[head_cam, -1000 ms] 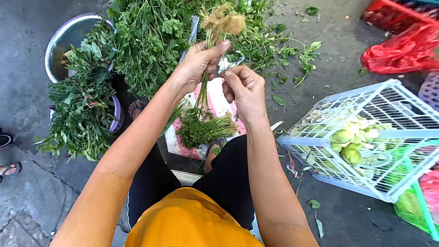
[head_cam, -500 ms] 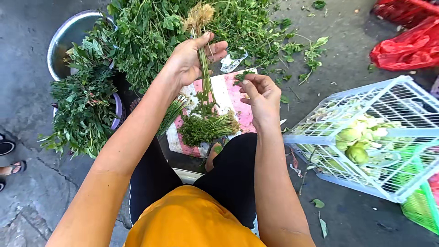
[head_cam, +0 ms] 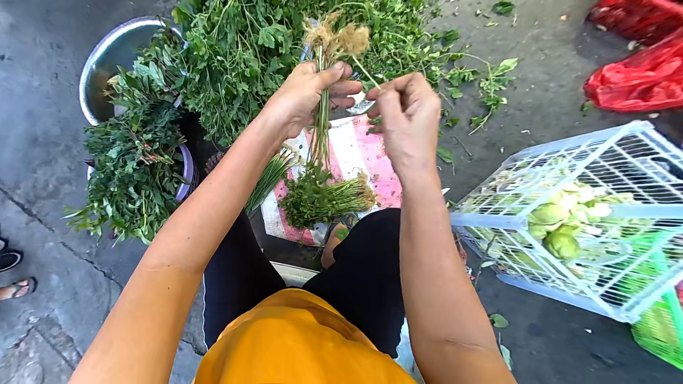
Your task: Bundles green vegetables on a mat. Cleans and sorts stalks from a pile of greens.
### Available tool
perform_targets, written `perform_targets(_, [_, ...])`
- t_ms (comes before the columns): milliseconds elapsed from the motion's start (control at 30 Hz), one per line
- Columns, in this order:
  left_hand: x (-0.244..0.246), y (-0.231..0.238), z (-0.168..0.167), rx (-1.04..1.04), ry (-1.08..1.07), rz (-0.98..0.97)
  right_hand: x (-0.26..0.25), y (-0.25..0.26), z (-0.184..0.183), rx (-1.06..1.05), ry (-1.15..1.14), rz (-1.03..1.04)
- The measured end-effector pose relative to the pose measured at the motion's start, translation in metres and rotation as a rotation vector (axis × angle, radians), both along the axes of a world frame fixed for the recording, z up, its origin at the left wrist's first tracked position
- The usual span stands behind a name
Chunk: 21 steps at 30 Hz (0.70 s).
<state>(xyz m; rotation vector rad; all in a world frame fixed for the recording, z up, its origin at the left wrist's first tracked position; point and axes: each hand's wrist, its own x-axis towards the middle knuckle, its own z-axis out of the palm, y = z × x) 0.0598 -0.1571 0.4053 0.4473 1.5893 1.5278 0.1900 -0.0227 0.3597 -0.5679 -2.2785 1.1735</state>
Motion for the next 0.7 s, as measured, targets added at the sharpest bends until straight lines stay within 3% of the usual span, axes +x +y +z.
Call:
perform_targets(100, [-0.002, 0.001, -0.007, -0.054, 0.108, 0.015, 0.032, 0.029, 0.008, 0.043, -0.068, -0.08])
perform_targets(167, [-0.009, -0.002, -0.014, -0.066, 0.083, 0.067, 0.053, 0.048, 0.009, -0.04, -0.023, -0.148])
perform_targets(300, [-0.016, 0.004, -0.018, -0.007, -0.11, 0.172, 0.086, 0.069, 0.017, -0.625, 0.229, -0.159])
perform_targets(367, [-0.017, 0.007, -0.015, 0.045, -0.203, 0.203, 0.094, 0.073, 0.02, -0.764, 0.265, -0.173])
perform_targets(533, [-0.018, 0.003, -0.01, 0.173, -0.303, 0.169, 0.109, 0.079, 0.03, -0.84, 0.357, -0.224])
perform_targets(700, [-0.018, -0.006, -0.005, 0.06, -0.109, 0.058, 0.125, 0.086, 0.035, -0.888, 0.474, -0.24])
